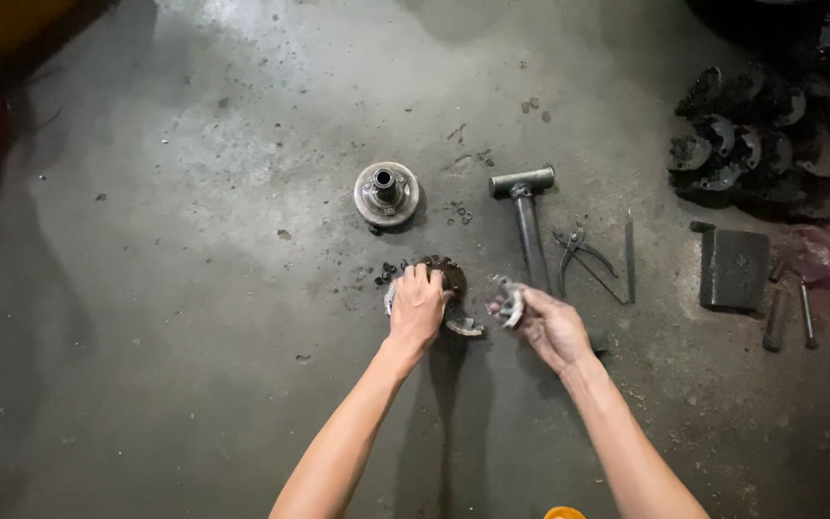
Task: The person sits on the floor and assembles a mechanical component, likely a brake drum or hub. They use a pair of pliers to manipulate and secure small metal clips and springs onto the central part, occasionally picking up additional pieces from the floor.
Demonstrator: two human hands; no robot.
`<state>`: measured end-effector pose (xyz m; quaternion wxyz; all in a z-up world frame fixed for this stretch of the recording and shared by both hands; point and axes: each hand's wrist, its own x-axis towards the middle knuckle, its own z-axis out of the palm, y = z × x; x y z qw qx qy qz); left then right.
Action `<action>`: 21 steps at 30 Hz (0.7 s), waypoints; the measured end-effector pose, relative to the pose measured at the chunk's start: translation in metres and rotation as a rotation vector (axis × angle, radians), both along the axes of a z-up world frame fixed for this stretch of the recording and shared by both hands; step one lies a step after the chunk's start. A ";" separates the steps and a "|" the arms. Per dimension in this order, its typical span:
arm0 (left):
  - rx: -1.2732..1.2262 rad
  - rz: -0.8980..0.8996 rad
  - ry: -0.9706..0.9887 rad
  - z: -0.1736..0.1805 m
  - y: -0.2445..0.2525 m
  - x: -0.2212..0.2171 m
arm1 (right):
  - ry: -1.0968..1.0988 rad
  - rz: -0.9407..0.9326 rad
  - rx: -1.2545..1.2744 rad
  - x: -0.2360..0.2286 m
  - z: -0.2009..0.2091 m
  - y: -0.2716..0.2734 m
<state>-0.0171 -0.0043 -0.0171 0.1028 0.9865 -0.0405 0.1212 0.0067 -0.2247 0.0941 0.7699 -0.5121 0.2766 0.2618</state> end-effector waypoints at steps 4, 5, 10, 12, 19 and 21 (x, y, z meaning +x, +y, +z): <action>0.058 -0.031 0.014 0.002 -0.003 0.003 | -0.052 0.082 -0.019 -0.007 -0.053 -0.004; 0.034 -0.083 0.042 0.001 0.000 0.000 | -0.187 0.193 -0.174 -0.006 -0.063 -0.004; 0.026 -0.191 0.065 0.014 0.019 -0.018 | -0.880 0.534 -0.830 -0.009 -0.066 0.018; -0.092 -0.178 0.055 0.010 0.022 -0.022 | -1.199 0.709 -1.097 -0.010 -0.079 0.025; -0.058 -0.157 0.039 0.017 0.021 -0.022 | -1.245 0.808 -1.223 -0.011 -0.090 0.041; -0.071 -0.168 0.074 0.023 0.021 -0.023 | -1.136 0.924 -1.252 -0.010 -0.089 0.045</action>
